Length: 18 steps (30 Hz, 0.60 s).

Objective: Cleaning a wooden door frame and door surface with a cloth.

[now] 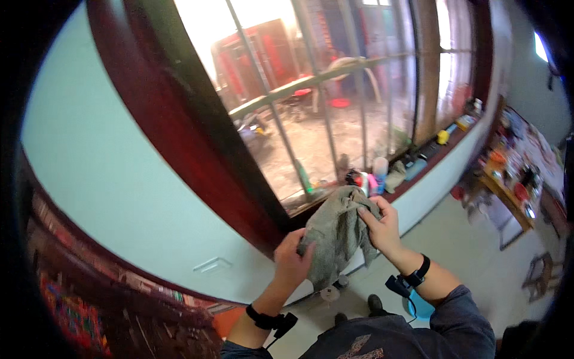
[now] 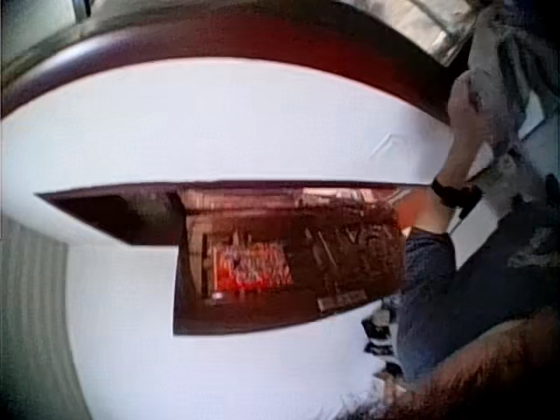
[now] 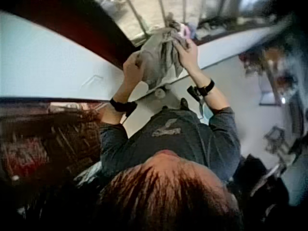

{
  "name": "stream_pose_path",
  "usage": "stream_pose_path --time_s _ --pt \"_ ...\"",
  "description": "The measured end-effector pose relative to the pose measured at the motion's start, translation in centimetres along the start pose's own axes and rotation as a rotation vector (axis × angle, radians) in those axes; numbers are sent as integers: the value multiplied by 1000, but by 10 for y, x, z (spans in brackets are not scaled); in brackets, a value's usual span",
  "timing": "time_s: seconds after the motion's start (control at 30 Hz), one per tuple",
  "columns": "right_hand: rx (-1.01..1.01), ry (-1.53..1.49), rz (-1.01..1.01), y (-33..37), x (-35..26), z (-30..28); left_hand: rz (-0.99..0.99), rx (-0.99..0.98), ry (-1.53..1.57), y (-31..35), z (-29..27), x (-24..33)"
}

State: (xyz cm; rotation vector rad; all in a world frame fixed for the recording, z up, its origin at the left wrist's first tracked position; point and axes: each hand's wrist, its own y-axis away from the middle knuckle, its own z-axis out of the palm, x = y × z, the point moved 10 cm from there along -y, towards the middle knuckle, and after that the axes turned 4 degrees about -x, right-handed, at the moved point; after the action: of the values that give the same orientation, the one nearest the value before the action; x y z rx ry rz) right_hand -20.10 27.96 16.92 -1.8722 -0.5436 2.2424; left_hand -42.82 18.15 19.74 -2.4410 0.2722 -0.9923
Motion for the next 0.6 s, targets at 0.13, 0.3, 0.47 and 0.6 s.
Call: stream_pose_path --time_s 0.13,0.3,0.47,0.6 --pt "-165 -98 -63 -43 -46 46 102 296 -291 -7 -92 34" --pt "-246 -308 -80 -78 -77 106 -50 510 -474 -19 -163 63" --pt "-381 -579 -169 -107 -112 169 -331 738 157 -50 -207 38" --pt "-600 -370 -489 -113 -164 228 136 811 15 -91 -222 100"
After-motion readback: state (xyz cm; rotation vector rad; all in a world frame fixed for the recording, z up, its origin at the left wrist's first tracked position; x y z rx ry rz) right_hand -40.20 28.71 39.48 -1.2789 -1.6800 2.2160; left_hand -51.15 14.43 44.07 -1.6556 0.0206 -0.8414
